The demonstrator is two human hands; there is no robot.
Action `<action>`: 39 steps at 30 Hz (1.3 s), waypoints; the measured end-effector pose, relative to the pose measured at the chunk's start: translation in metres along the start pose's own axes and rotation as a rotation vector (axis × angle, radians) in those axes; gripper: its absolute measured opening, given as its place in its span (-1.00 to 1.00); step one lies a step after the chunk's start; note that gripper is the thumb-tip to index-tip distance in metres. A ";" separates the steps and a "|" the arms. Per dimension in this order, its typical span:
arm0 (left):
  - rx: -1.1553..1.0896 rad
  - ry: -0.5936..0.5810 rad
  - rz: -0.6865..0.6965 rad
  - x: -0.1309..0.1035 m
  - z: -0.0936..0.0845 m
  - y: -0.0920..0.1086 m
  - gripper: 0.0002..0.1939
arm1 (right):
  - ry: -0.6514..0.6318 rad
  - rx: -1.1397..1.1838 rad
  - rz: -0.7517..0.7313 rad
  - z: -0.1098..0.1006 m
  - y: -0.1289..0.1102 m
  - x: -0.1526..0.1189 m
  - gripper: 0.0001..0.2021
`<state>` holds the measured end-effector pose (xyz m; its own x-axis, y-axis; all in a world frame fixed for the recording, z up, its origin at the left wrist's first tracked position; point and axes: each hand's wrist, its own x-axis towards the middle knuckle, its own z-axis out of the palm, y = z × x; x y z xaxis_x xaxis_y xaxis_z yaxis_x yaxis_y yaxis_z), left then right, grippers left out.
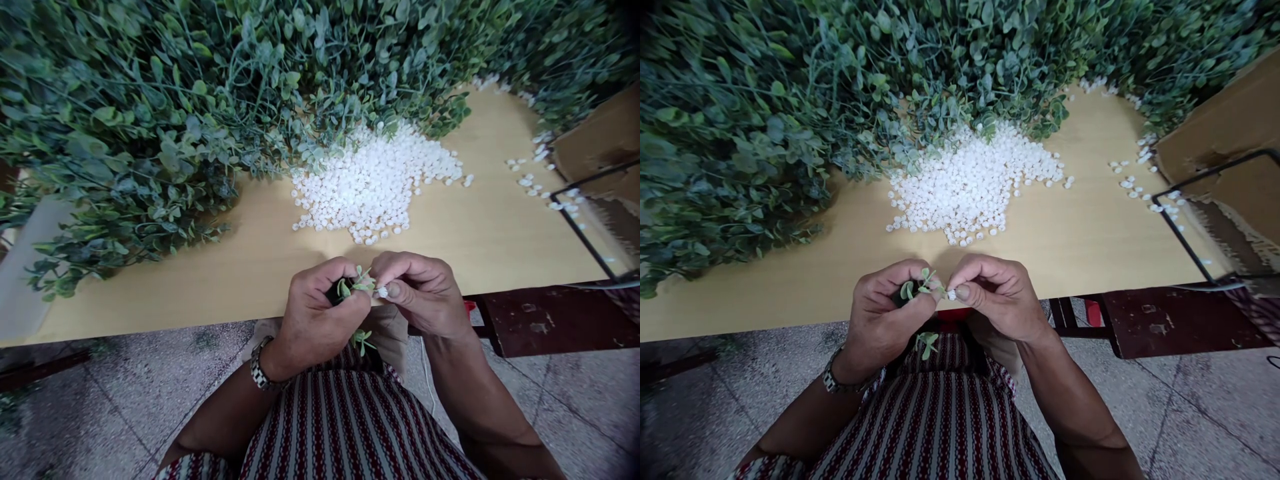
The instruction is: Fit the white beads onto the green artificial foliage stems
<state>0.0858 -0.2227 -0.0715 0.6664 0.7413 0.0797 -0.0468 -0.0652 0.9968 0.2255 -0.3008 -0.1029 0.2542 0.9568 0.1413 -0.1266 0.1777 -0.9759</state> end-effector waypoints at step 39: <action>0.027 -0.083 0.052 0.001 -0.006 0.002 -0.95 | 0.004 -0.498 -0.268 0.004 -0.011 -0.005 -0.90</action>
<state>0.0822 -0.2182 -0.0691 0.7227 0.6789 0.1294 -0.0635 -0.1213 0.9906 0.2223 -0.3065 -0.0924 0.2191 0.8922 0.3950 0.4100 0.2832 -0.8670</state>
